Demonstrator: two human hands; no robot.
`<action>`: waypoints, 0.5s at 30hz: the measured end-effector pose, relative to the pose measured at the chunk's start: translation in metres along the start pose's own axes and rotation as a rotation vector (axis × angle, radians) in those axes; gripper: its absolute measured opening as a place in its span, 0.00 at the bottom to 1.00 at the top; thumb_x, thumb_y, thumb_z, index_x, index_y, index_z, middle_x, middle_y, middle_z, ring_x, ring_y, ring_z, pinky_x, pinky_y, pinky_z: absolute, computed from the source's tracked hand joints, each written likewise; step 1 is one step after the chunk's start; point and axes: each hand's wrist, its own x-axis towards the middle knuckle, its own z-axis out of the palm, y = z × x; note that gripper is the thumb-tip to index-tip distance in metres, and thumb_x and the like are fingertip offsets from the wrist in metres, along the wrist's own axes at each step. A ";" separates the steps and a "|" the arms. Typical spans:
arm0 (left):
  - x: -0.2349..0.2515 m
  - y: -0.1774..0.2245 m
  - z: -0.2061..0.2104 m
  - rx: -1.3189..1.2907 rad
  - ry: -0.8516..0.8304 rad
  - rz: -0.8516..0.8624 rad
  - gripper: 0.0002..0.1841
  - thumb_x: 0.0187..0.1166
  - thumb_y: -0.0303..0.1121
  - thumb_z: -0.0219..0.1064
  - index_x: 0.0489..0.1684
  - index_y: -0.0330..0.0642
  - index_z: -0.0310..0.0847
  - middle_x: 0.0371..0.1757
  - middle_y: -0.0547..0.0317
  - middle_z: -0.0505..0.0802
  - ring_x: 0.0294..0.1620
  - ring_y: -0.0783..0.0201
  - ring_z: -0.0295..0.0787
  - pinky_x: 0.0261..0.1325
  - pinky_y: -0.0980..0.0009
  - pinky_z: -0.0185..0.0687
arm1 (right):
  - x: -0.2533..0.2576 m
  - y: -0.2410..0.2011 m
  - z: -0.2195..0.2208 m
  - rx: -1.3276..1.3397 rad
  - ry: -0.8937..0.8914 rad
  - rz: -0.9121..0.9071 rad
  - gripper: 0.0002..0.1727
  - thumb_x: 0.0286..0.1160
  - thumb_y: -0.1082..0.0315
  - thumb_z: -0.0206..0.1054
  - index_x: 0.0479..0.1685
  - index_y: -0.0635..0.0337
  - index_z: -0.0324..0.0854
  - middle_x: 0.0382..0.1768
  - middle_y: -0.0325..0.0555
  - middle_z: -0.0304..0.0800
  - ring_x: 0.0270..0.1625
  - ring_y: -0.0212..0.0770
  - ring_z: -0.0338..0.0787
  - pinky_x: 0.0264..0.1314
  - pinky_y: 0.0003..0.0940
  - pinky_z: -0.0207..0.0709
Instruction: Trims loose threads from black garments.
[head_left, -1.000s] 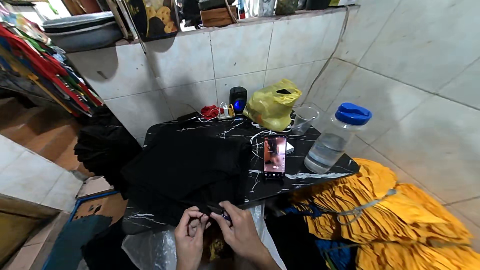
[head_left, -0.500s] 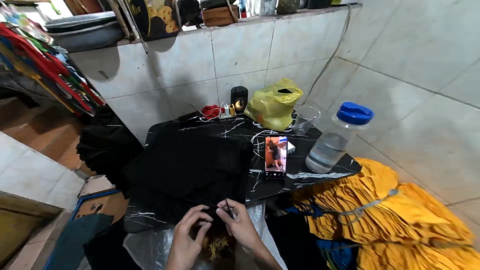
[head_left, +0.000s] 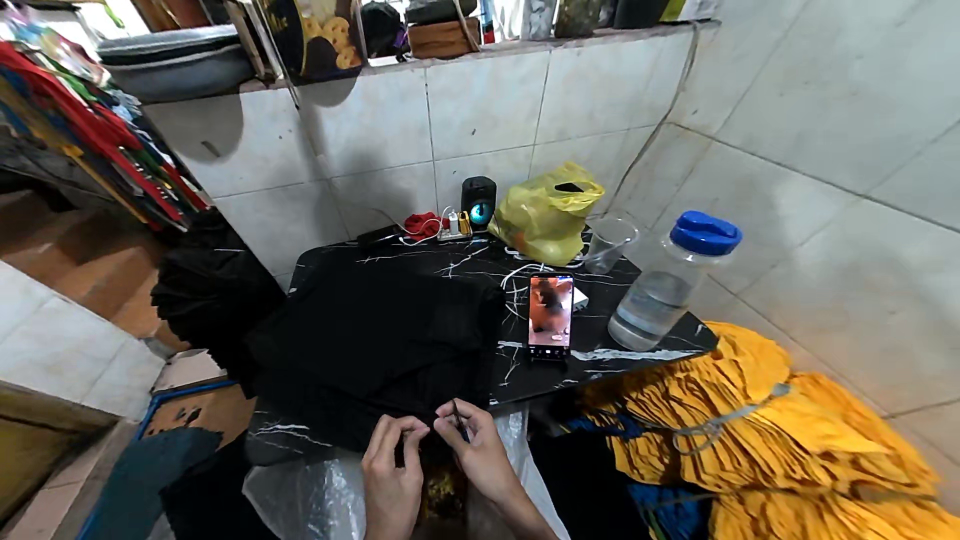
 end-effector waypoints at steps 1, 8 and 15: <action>0.000 0.000 0.000 -0.032 -0.011 -0.016 0.05 0.75 0.31 0.69 0.35 0.41 0.91 0.35 0.66 0.89 0.36 0.78 0.86 0.41 0.83 0.86 | 0.001 0.000 0.000 -0.046 -0.006 -0.036 0.06 0.81 0.69 0.67 0.46 0.63 0.87 0.36 0.39 0.88 0.37 0.29 0.86 0.42 0.23 0.80; -0.002 0.003 -0.006 -0.359 -0.017 -0.102 0.02 0.76 0.21 0.67 0.39 0.35 0.86 0.50 0.53 0.92 0.43 0.63 0.93 0.44 0.71 0.95 | -0.005 -0.006 -0.005 -0.598 0.079 -0.317 0.19 0.76 0.50 0.75 0.54 0.53 0.89 0.48 0.37 0.91 0.45 0.29 0.90 0.47 0.29 0.88; -0.002 0.001 -0.011 -0.200 -0.031 0.037 0.03 0.76 0.24 0.69 0.37 0.39 0.90 0.55 0.53 0.94 0.54 0.64 0.94 0.54 0.72 0.94 | -0.011 -0.014 -0.017 -1.013 -0.006 -0.571 0.21 0.83 0.45 0.65 0.49 0.53 0.88 0.33 0.39 0.90 0.30 0.36 0.90 0.28 0.36 0.84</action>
